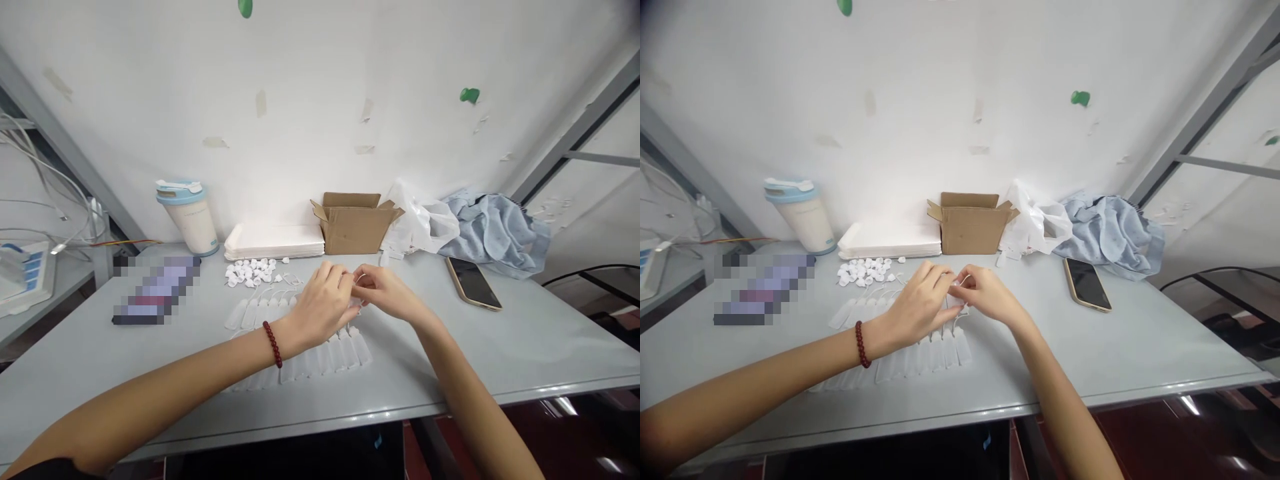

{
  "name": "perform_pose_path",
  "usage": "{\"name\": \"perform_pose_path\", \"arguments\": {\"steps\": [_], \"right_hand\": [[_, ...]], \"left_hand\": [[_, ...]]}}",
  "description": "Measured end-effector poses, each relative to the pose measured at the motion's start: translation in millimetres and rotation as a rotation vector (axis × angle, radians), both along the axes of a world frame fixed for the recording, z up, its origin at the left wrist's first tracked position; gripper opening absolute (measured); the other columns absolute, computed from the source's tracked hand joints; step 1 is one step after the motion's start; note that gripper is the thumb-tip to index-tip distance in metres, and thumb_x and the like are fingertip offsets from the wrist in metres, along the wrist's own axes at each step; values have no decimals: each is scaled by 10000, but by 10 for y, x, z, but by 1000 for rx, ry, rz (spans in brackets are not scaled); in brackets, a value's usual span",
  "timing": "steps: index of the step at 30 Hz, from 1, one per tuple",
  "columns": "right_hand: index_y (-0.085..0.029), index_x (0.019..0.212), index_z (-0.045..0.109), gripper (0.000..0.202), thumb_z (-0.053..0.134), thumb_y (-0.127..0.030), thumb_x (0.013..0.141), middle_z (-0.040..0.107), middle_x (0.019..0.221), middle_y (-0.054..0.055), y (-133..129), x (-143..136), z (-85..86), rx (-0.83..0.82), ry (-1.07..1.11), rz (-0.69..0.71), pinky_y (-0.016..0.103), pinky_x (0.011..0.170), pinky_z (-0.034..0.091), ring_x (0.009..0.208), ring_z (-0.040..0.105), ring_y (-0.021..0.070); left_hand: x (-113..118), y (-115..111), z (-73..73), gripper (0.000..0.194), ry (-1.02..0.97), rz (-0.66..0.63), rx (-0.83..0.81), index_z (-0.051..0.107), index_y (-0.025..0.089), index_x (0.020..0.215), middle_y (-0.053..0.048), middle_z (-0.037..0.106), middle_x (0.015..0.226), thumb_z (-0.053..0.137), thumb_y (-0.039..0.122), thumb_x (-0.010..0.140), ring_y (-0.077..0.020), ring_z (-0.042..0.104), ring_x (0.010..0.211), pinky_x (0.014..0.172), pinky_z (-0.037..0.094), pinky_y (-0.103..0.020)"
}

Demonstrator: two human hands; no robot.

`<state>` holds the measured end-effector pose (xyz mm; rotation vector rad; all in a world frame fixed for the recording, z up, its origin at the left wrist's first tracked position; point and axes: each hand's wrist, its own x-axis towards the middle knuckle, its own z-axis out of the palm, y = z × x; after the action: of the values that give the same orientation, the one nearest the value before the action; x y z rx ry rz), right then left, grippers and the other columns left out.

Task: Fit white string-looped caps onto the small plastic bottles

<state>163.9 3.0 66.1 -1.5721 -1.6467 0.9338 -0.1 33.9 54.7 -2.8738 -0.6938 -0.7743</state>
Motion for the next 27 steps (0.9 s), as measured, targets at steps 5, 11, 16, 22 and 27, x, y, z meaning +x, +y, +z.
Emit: {"name": "perform_pose_path", "arguments": {"steps": [5,11,16,22,27], "right_hand": [[-148,816,601,288,621,-430,764,650,699,31,-28,363,101,-228,4,310,247,577,474,672,645,158],[-142,868,646,251,622,-365,756,685,724,33,-68,552,119,-482,-65,497,216,559,454,699,662,156],[-146,840,659,172,624,-245,704,703,755,31,-65,524,110,-596,-153,546,196,536,434,710,657,149],[-146,835,661,208,645,-285,682,704,762,32,-12,522,19,-618,-167,550,191,495,405,696,667,158],[-132,810,663,202,643,-285,681,692,695,24,35,471,-19,-644,-224,596,179,446,337,628,660,143]], "left_hand": [[67,-151,-71,257,-113,-45,-266,514,148,963,-73,547,973,647,282,788,-237,452,921,784,447,-358],[160,-384,-134,295,-19,-69,-363,502,149,949,-79,534,985,657,333,778,-239,451,917,781,451,-378],[195,-493,-194,326,102,-78,-310,508,138,909,-88,540,947,651,401,780,-254,455,895,754,453,-391],[163,-519,-236,320,170,-73,-279,521,124,871,-92,540,908,640,409,783,-251,462,866,733,448,-375],[138,-526,-251,306,195,-72,-271,518,132,874,-87,547,899,626,406,794,-249,469,853,715,443,-371]]}}
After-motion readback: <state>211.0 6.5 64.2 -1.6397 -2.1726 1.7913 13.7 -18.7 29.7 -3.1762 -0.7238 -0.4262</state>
